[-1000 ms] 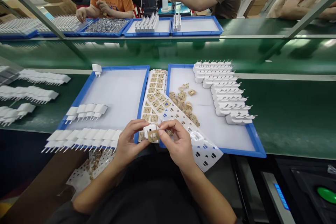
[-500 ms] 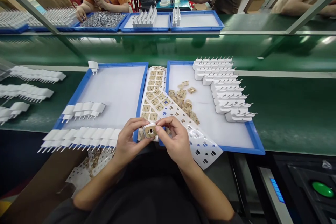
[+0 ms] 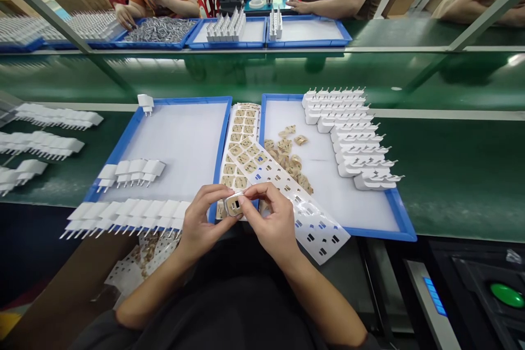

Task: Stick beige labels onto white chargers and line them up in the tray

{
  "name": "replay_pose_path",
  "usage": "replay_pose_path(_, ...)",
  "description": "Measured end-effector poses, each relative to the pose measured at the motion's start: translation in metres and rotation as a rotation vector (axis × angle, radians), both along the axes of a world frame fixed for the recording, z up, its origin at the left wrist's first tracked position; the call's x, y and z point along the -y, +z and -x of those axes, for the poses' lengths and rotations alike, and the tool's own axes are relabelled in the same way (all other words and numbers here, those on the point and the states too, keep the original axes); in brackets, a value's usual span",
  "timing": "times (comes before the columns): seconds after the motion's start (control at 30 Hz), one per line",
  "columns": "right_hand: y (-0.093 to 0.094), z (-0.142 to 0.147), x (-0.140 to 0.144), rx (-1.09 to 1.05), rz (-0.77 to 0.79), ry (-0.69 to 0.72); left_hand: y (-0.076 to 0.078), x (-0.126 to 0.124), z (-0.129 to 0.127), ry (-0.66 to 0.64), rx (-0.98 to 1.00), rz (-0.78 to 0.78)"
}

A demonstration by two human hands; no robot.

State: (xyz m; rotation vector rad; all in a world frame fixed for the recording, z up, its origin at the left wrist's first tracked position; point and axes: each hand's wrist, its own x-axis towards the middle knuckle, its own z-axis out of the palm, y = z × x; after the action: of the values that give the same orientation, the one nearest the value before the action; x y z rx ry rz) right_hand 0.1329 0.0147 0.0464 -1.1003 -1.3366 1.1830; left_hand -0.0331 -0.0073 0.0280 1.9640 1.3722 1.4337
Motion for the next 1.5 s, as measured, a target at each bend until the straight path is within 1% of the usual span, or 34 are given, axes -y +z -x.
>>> replay_pose_path(0.07, 0.000, 0.002, 0.001, 0.046, -0.040, -0.013, 0.000, 0.000, 0.000, -0.002, -0.007, -0.010)
replay_pose_path(0.1, 0.001, 0.003, 0.002, 0.087, -0.086, -0.031, -0.001, 0.001, 0.000, -0.003, -0.012, -0.017)
replay_pose_path(0.2, 0.001, 0.005, 0.003, 0.233, -0.282, -0.124, -0.003, 0.001, 0.000, 0.017, -0.006, -0.055)
replay_pose_path(0.23, 0.001, 0.004, 0.002, 0.256, -0.319, -0.156, -0.004, 0.002, 0.000, 0.034, 0.011, -0.078)
replay_pose_path(0.27, 0.001, 0.003, 0.001, 0.248, -0.316, -0.169, -0.005, 0.002, 0.000, 0.052, 0.029, -0.102)
replay_pose_path(0.3, 0.000, 0.002, 0.000, 0.204, -0.270, -0.150, -0.005, 0.002, 0.000, 0.066, 0.041, -0.126)
replay_pose_path(0.33, -0.001, 0.001, -0.002, 0.131, -0.196, -0.100, -0.005, 0.002, 0.000, 0.076, 0.044, -0.147)
replay_pose_path(0.43, -0.005, -0.001, -0.005, -0.133, 0.017, 0.130, -0.004, 0.001, -0.002, 0.084, -0.010, -0.192)
replay_pose_path(0.5, -0.007, 0.001, -0.004, -0.240, 0.072, 0.210, -0.003, 0.001, -0.005, 0.098, -0.049, -0.215)
replay_pose_path(0.63, -0.009, 0.009, -0.001, -0.341, 0.120, 0.191, -0.003, 0.001, -0.008, 0.114, -0.098, -0.262)
replay_pose_path(0.9, -0.008, 0.014, 0.000, -0.413, 0.145, 0.137, -0.005, 0.000, -0.005, 0.083, -0.119, -0.316)
replay_pose_path(1.0, -0.009, 0.010, -0.001, -0.409, 0.129, 0.171, -0.005, 0.001, -0.003, 0.048, -0.058, -0.278)
replay_pose_path(1.1, -0.006, 0.001, -0.003, -0.328, 0.104, 0.246, -0.004, 0.002, -0.002, 0.024, 0.013, -0.213)
replay_pose_path(1.17, -0.001, -0.004, -0.005, -0.215, 0.058, 0.272, -0.004, 0.004, -0.001, 0.020, 0.030, -0.182)
replay_pose_path(1.23, 0.004, -0.007, -0.007, -0.087, -0.044, 0.234, -0.004, 0.005, -0.001, 0.021, 0.021, -0.165)
replay_pose_path(1.33, 0.008, -0.008, -0.008, 0.098, -0.283, 0.127, -0.005, 0.006, 0.000, 0.030, 0.010, -0.141)
replay_pose_path(1.37, 0.008, -0.008, -0.007, 0.152, -0.377, 0.113, -0.005, 0.006, 0.000, 0.033, 0.018, -0.114)
replay_pose_path(1.43, 0.008, -0.010, -0.005, 0.206, -0.530, 0.171, -0.005, 0.008, 0.001, 0.036, 0.055, -0.025)
replay_pose_path(1.47, 0.007, -0.014, -0.004, 0.190, -0.565, 0.218, -0.004, 0.008, 0.003, 0.036, 0.077, 0.030)
replay_pose_path(1.5, 0.005, -0.019, -0.005, 0.156, -0.562, 0.254, -0.003, 0.009, 0.005, 0.040, 0.095, 0.080)
